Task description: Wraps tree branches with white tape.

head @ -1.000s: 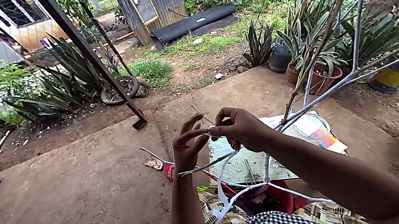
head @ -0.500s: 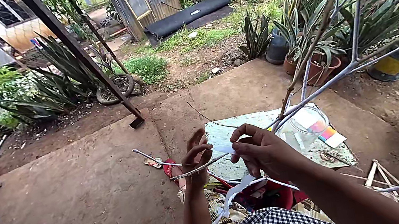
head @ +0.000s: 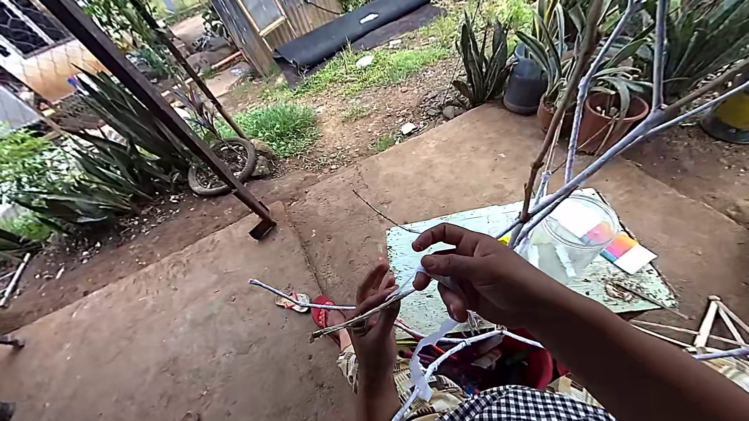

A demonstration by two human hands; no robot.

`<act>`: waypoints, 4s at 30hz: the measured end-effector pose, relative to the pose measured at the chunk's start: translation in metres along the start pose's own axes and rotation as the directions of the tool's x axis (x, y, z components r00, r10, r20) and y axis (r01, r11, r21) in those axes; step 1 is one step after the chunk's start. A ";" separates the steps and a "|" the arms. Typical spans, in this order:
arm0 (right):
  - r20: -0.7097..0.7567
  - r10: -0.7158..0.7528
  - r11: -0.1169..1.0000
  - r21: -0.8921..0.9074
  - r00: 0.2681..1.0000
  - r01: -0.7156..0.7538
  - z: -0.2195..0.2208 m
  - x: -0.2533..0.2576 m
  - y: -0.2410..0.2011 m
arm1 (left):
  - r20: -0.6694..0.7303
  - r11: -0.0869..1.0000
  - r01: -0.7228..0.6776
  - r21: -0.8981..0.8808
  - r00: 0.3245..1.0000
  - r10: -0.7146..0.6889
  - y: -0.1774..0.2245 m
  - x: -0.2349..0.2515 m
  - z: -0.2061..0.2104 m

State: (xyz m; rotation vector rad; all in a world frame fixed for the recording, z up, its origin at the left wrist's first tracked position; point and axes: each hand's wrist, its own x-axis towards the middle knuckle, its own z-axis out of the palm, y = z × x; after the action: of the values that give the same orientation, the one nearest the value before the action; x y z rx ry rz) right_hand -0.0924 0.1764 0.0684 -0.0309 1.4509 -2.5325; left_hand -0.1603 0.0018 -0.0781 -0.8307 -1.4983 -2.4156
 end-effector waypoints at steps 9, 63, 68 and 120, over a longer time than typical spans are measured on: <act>0.044 -0.031 0.999 -0.022 0.999 0.032 0.003 -0.009 -0.001 | -0.033 0.998 -0.029 -0.050 0.999 0.027 0.004 -0.002 0.008; 0.126 -0.005 0.988 0.153 0.992 -0.014 -0.010 -0.056 0.025 | 0.129 0.888 -0.287 0.359 0.958 0.258 0.020 0.010 0.013; 0.133 0.016 0.988 0.151 0.991 -0.036 -0.009 -0.063 0.039 | 0.142 0.908 -0.236 0.345 0.970 0.198 0.026 0.010 0.018; 0.359 0.054 0.782 -0.596 0.932 0.184 0.013 0.076 -0.021 | 0.133 0.825 -0.223 0.519 0.975 0.179 0.069 0.103 -0.047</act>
State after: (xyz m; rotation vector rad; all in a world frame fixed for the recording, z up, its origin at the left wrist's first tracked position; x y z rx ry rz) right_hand -0.1688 0.1602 0.0865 -0.6283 2.0596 -1.8250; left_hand -0.2332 -0.0583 0.0148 -0.8996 -1.8711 -1.6949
